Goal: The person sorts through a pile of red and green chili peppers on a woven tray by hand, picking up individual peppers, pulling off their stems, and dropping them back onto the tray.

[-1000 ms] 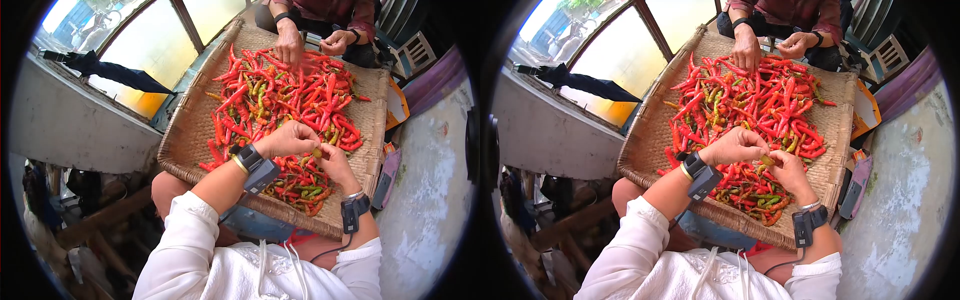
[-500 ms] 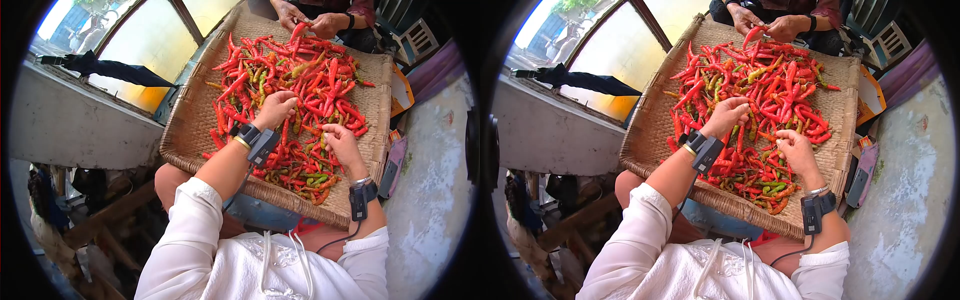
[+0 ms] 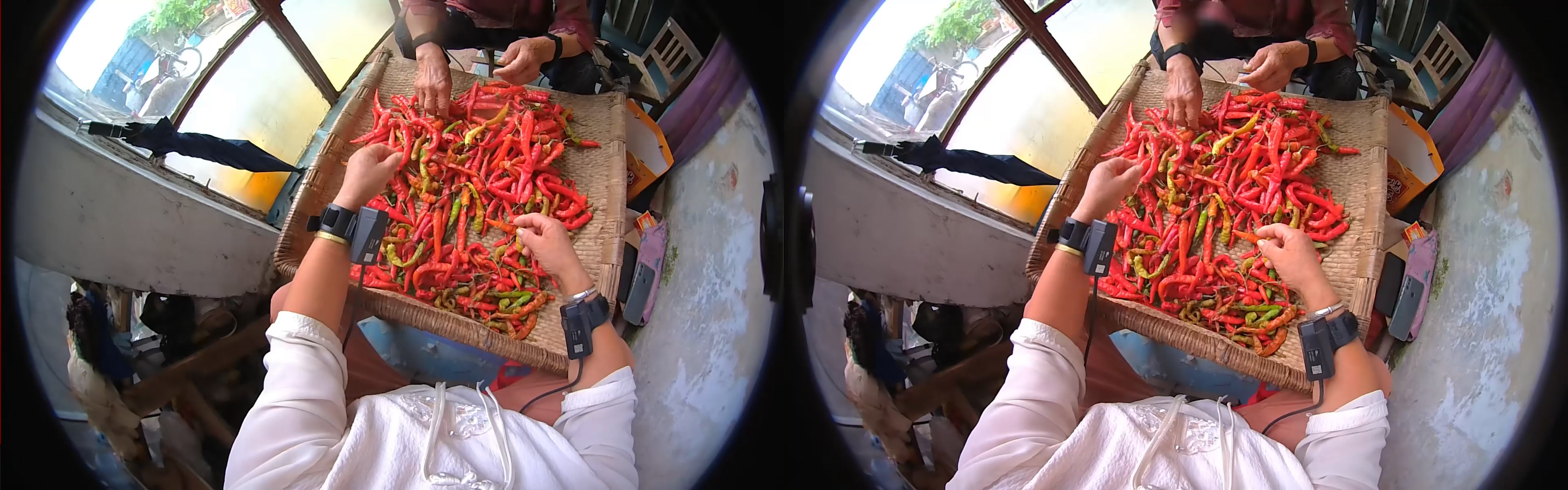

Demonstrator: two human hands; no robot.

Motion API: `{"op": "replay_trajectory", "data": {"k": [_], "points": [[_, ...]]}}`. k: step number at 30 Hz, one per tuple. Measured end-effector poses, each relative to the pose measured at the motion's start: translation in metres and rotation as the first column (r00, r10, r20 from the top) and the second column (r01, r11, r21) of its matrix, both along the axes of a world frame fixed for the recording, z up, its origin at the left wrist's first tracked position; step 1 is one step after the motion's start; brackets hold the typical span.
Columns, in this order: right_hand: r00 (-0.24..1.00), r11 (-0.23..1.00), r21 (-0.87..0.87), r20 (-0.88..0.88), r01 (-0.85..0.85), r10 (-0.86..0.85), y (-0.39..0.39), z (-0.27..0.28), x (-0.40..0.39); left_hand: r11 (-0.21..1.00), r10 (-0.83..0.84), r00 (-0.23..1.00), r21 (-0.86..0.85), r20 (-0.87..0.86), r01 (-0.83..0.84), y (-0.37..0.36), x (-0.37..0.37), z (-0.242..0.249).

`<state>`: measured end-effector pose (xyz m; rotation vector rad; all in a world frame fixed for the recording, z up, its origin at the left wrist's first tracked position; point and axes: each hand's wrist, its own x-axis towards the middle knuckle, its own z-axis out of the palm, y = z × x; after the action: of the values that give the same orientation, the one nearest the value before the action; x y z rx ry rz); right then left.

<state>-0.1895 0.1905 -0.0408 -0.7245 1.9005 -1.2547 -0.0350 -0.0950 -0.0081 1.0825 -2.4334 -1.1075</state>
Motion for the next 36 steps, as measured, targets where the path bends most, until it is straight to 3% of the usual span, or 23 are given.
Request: {"op": "replay_trajectory", "data": {"k": [2,4,6,10,12,18,20,24,27,28,30,34,36], "points": [[1.000,1.000,-0.018,0.007,0.007,-0.007,-0.001,-0.004,0.001,0.925,-0.072,0.981,-0.356,0.182,0.134,-0.002,0.022,-0.013],[1.000,1.000,-0.020,-0.021,-0.023,0.023,0.000,-0.012,-0.001,0.922,-0.181,0.920,-0.265,0.348,0.281,0.003,0.039,-0.026],[0.998,0.999,-0.012,-0.049,-0.031,0.030,0.000,-0.011,0.000,0.811,-0.199,0.870,-0.423,0.451,0.405,0.006,0.048,-0.043],[1.000,1.000,0.016,-0.013,-0.026,0.027,-0.001,-0.004,0.005,0.758,-0.127,0.904,-0.547,0.409,0.354,0.012,0.054,-0.064],[0.991,0.995,0.062,-0.103,-0.080,0.086,-0.001,-0.008,0.004,0.783,-0.157,0.885,-0.491,0.438,0.382,0.013,0.053,-0.061],[0.995,0.998,0.001,-0.073,-0.065,0.065,0.000,-0.011,0.004,0.783,-0.232,0.860,-0.438,0.455,0.443,0.015,0.055,-0.058],[0.973,0.996,0.016,-0.213,-0.088,0.089,0.000,-0.019,0.001,0.795,-0.249,0.887,-0.441,0.388,0.416,0.011,0.058,-0.066],[0.966,0.997,0.011,-0.245,-0.077,0.077,0.004,-0.001,0.004,0.762,-0.147,0.886,-0.520,0.440,0.385,0.024,0.057,-0.028],[0.963,0.995,0.023,-0.254,-0.092,0.095,0.007,0.002,0.006,0.700,-0.207,0.958,-0.653,0.200,0.288,0.029,0.058,-0.006],[0.963,0.996,0.021,-0.253,-0.091,0.093,0.007,0.005,0.007,0.699,-0.208,0.957,-0.654,0.201,0.289,0.036,0.056,0.005],[0.963,0.991,0.020,-0.236,-0.130,0.131,0.007,0.010,0.009,0.872,-0.240,0.971,-0.440,-0.003,0.214,0.053,0.049,0.022],[0.960,0.987,-0.049,-0.246,-0.153,0.136,0.005,0.012,0.016,0.846,-0.446,0.895,-0.315,0.023,0.430,0.087,0.028,0.032],[0.991,0.981,-0.157,-0.088,-0.118,0.105,0.002,0.008,0.021,0.829,-0.536,0.843,-0.157,0.044,0.536,0.109,0.015,0.032]]}}
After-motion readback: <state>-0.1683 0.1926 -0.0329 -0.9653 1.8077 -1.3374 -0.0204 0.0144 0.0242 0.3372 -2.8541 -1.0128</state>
